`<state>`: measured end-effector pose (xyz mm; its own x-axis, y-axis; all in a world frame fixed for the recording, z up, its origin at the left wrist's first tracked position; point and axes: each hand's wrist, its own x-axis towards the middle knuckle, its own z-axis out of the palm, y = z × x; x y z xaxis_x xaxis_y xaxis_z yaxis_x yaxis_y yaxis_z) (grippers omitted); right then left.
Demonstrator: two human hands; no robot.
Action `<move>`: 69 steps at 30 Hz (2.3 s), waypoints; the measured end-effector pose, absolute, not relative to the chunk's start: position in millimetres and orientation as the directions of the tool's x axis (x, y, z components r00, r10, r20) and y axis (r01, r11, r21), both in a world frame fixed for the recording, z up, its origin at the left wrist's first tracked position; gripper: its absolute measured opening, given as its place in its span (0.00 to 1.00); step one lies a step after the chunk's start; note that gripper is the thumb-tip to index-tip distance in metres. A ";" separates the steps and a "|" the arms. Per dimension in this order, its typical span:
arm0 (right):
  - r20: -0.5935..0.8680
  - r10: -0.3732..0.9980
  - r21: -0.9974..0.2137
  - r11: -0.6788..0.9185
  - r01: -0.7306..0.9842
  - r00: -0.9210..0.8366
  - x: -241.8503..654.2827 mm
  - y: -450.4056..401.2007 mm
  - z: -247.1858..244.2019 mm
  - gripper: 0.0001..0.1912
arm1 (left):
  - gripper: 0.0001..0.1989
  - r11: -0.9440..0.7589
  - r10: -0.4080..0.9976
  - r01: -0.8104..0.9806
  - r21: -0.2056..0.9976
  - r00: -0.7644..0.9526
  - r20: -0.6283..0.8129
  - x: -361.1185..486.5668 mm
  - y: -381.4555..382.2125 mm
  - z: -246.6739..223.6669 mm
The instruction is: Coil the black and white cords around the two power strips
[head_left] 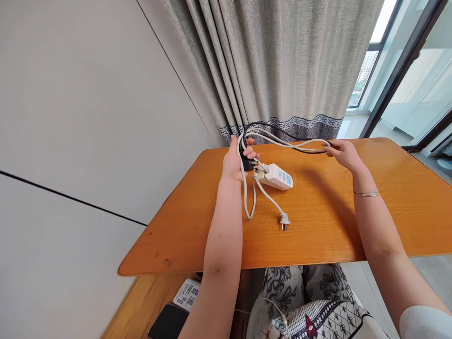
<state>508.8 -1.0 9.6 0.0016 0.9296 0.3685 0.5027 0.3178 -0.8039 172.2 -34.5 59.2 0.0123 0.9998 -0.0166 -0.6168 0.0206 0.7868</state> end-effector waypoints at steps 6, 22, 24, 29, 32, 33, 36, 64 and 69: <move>0.533 0.845 -0.591 0.339 0.732 0.039 475.6 -28.3 44.3 0.18 | 0.28 -0.115 0.991 -0.575 0.810 -0.117 0.058 175.5 -27.9 53.1; 0.409 0.664 -0.597 0.714 0.366 -0.626 426.1 -113.3 81.1 0.25 | 0.43 -0.409 0.850 -0.099 0.907 0.319 0.418 204.8 -52.4 35.9; 0.376 0.708 -0.755 0.608 0.246 -0.597 423.0 -114.1 80.8 0.25 | 0.46 -0.437 0.820 -0.060 0.898 0.384 0.425 210.2 -55.2 30.9; 0.381 0.838 -0.921 0.383 -0.076 -0.390 416.6 -108.2 78.8 0.28 | 0.50 -0.567 0.743 0.059 0.822 0.468 0.479 219.9 -55.8 22.1; 0.357 0.901 -0.920 0.292 -0.263 -0.248 411.9 -103.2 76.7 0.30 | 0.50 -0.598 0.742 0.169 0.784 0.487 0.461 225.1 -56.1 22.7; 0.339 0.912 -0.914 0.263 -0.308 -0.229 409.8 -102.0 75.8 0.30 | 0.50 -0.604 0.745 0.204 0.770 0.489 0.455 227.1 -56.9 23.6; 0.290 0.935 -0.896 0.190 -0.401 -0.205 403.8 -100.1 73.5 0.30 | 0.49 -0.631 0.748 0.298 0.717 0.477 0.461 234.3 -61.2 25.2; 0.789 0.580 -0.382 0.721 0.579 -0.202 435.3 -69.3 53.3 0.21 | 0.22 -0.153 0.847 0.003 0.988 0.516 0.130 254.9 -72.0 18.1; 0.785 0.565 -0.354 0.746 0.565 -0.254 439.5 -61.7 51.6 0.18 | 0.20 -0.145 0.794 0.074 0.987 0.604 0.071 247.9 -74.6 21.5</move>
